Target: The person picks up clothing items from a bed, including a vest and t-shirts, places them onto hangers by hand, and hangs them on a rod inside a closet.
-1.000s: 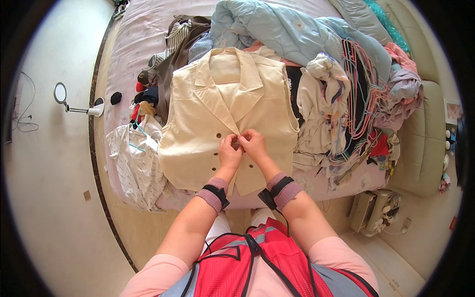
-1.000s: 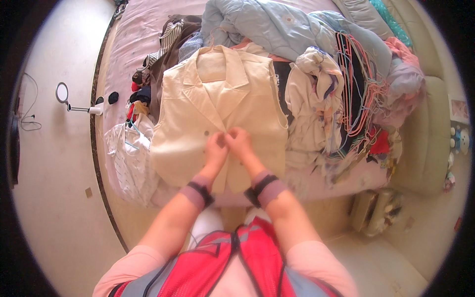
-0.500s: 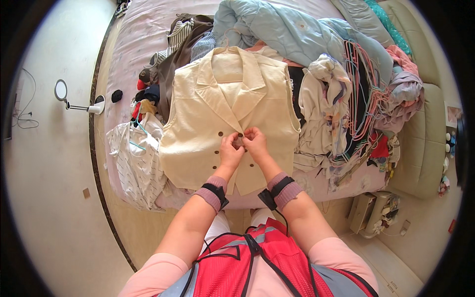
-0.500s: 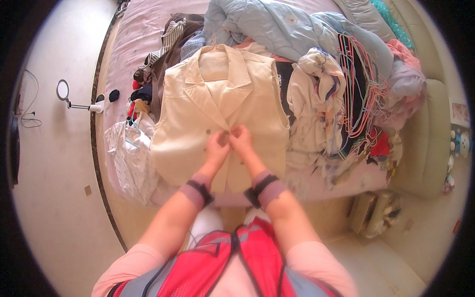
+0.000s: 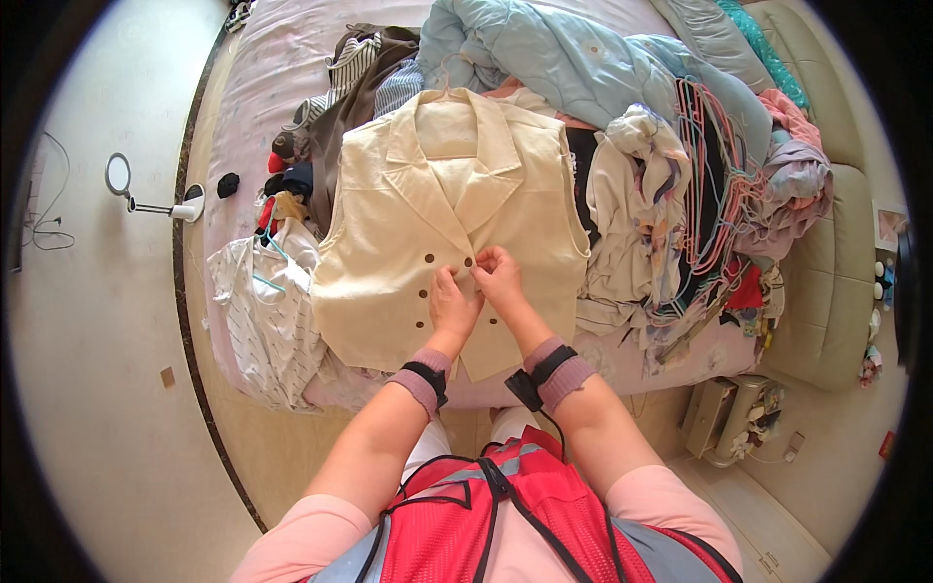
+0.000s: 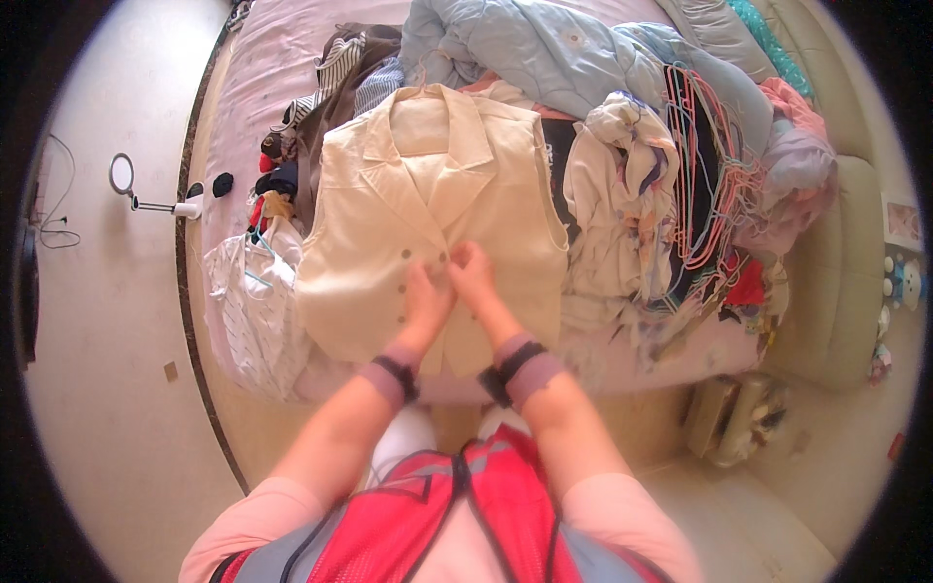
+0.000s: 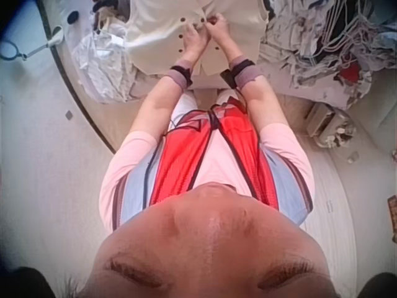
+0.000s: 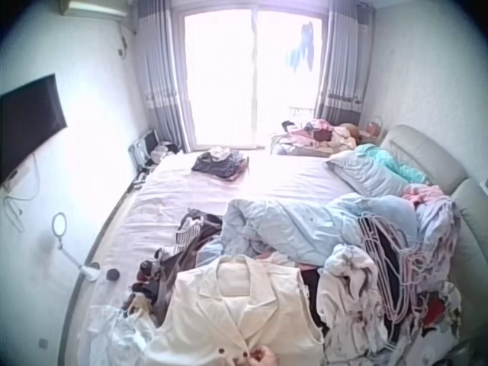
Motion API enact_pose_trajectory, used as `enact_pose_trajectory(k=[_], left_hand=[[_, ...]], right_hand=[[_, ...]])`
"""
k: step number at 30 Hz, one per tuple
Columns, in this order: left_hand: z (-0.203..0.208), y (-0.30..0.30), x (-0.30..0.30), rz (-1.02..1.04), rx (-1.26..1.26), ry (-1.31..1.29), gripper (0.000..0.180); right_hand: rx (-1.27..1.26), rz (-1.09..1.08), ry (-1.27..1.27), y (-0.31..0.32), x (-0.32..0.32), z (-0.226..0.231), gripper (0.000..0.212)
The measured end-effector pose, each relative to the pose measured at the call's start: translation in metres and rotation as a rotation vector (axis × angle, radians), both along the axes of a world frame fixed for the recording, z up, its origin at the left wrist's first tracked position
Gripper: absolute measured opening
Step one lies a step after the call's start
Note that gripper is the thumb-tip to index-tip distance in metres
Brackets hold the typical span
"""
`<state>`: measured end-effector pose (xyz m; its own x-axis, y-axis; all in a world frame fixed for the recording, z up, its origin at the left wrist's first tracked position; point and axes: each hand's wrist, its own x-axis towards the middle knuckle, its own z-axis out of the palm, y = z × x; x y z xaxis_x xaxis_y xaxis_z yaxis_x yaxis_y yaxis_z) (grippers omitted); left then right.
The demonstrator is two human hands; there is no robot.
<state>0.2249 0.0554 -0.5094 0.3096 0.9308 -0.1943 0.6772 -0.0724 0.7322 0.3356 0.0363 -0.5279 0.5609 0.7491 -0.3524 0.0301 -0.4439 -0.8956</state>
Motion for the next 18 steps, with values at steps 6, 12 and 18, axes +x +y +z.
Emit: enact_pose_trajectory(k=[6,12,18], left_hand=[[-0.011,-0.016,-0.002,0.118,-0.019,0.172,0.036],[-0.010,-0.021,-0.015,-0.060,-0.074,0.166,0.024],[-0.008,-0.039,-0.021,-0.111,0.001,0.042,0.025]], right_hand=[[-0.048,-0.102,0.189,-0.003,-0.002,0.005,0.019],[0.031,-0.154,0.324,0.002,-0.006,0.016,0.021],[0.095,-0.166,0.442,0.004,-0.015,0.011,0.032]])
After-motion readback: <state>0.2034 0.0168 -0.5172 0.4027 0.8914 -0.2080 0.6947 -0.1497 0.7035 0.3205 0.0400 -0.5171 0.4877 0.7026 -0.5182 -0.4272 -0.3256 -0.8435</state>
